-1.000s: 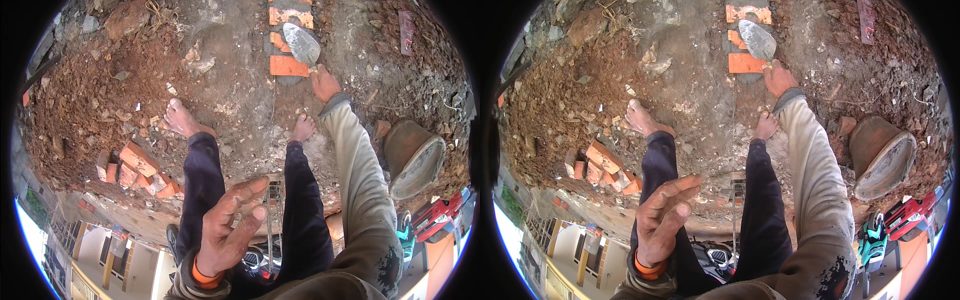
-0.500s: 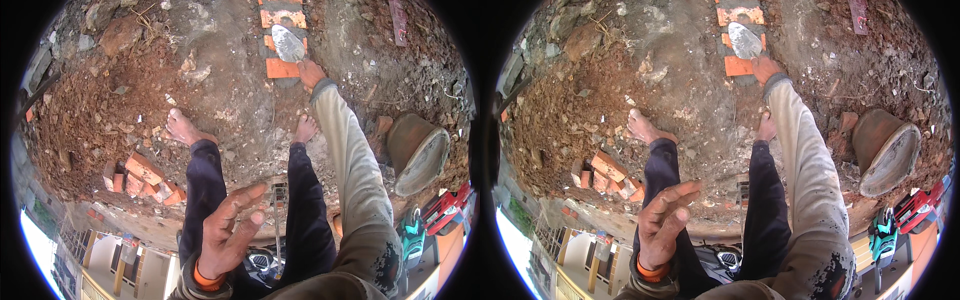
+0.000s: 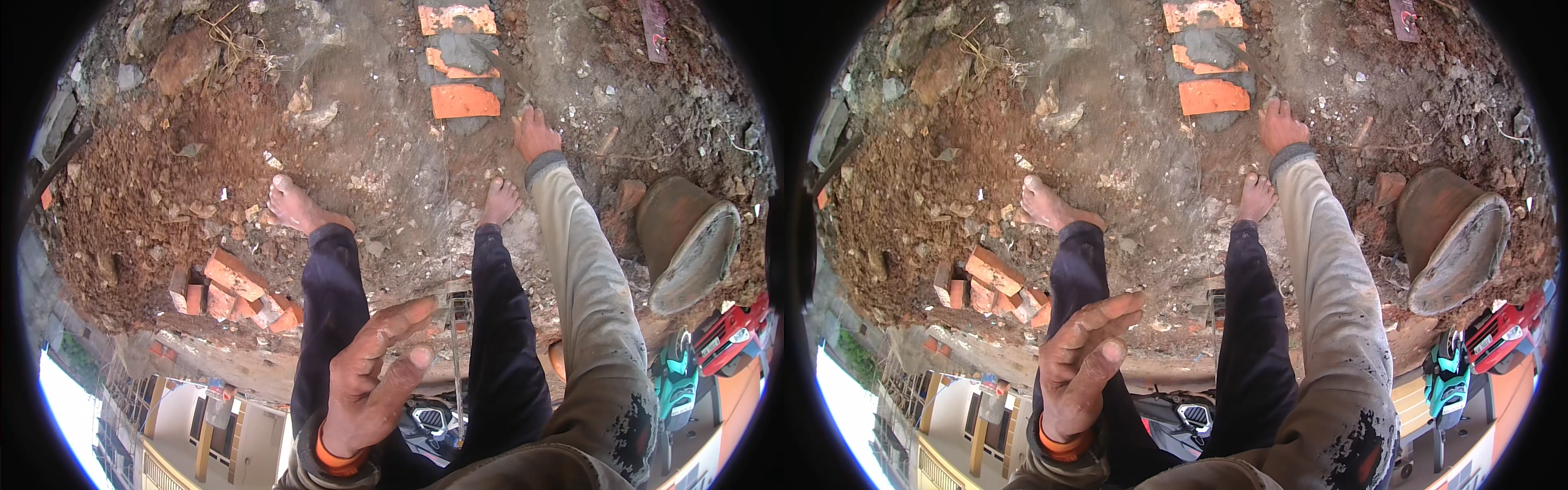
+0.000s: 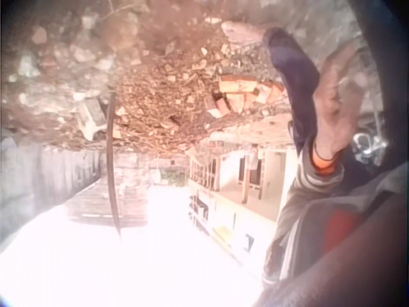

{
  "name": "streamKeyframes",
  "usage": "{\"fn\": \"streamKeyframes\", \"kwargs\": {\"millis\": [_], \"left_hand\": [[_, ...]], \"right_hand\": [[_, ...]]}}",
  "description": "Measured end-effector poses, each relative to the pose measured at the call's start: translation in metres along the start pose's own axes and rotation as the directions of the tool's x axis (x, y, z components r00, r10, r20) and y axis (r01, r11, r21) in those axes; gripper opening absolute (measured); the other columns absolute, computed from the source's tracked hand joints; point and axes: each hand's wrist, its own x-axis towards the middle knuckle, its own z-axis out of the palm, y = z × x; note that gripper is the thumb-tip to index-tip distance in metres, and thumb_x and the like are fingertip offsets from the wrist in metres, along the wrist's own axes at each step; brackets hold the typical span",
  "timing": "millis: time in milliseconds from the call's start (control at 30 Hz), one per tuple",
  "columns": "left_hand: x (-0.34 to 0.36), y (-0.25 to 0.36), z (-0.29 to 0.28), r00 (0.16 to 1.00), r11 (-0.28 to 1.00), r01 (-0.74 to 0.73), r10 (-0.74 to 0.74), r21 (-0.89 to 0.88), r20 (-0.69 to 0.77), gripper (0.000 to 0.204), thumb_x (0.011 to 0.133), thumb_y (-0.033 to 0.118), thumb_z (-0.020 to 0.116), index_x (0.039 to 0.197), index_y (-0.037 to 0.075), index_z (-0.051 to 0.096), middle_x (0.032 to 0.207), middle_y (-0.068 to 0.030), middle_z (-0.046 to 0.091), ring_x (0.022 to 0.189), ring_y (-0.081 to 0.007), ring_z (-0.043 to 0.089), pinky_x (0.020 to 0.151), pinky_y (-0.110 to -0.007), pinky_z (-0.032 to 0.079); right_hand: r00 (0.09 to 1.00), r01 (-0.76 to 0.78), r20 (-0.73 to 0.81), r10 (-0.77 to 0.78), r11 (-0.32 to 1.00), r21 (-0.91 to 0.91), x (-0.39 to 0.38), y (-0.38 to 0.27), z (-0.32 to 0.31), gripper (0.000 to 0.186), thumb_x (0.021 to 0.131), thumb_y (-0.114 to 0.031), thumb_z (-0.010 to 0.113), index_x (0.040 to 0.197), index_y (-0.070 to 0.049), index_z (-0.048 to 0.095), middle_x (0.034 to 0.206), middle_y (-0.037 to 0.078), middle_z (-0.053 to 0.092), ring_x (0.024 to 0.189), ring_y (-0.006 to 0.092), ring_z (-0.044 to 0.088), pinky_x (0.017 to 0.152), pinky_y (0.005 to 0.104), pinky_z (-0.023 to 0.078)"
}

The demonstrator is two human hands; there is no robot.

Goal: The person scoops mortar from a head pan with a trowel and spreads it on the ground. They place red bricks onto the mortar in a line, tapping them into position and scraping away excess mortar.

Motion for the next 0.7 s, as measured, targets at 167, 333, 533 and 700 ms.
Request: {"fn": "streamKeyframes", "kwargs": {"millis": [167,333,533,700], "left_hand": [[-0.002,0.0,0.001,0.999,1.0,0.002,-0.003,-0.022,-0.041,0.042,0.095,0.015,0.059,0.127,-0.011,0.053,0.127,-0.0228,0.059,0.12,-0.0297,0.057,0.106,-0.043,0.04],[0.0,-0.004,0.004,0.999,0.999,-0.032,0.031,-0.031,-0.041,0.039,0.093,0.007,0.063,0.128,-0.008,0.056,0.124,-0.019,0.06,0.114,-0.022,0.057,0.1,-0.033,0.041],[-0.002,-0.008,0.004,0.998,1.0,-0.022,0.021,-0.021,-0.054,0.039,0.092,0.006,0.063,0.128,-0.008,0.056,0.125,-0.019,0.06,0.115,-0.0222,0.057,0.1,-0.034,0.041],[-0.004,-0.008,0.007,0.998,0.997,-0.022,0.018,-0.071,-0.064,0.039,0.092,0.005,0.063,0.128,-0.008,0.056,0.125,-0.0193,0.059,0.115,-0.0226,0.057,0.101,-0.034,0.041]], "right_hand": [[0.989,0.136,-0.047,-0.139,0.989,-0.054,-0.019,0.009,-0.02,0.035,0.095,-0.039,0.053,0.109,-0.007,0.054,0.106,0.013,0.061,0.082,0.0337,0.07,0.062,0.0468,0.058],[0.97,0.222,-0.08,-0.228,0.972,-0.076,0.022,-0.005,-0.03,0.033,0.095,-0.036,0.054,0.11,-0.007,0.054,0.104,0.011,0.06,0.089,0.0327,0.068,0.063,0.0439,0.059],[0.928,0.371,0.086,-0.362,0.92,-0.125,0.015,0.019,-0.029,0.036,0.095,-0.036,0.053,0.115,-0.006,0.053,0.114,0.012,0.058,0.098,0.0348,0.066,0.072,0.0459,0.058],[0.937,0.333,0.161,-0.31,0.931,-0.147,0.021,0.015,-0.034,0.042,0.096,-0.036,0.052,0.125,-0.006,0.052,0.117,0.012,0.057,0.099,0.0328,0.066,0.074,0.0467,0.057]]}}
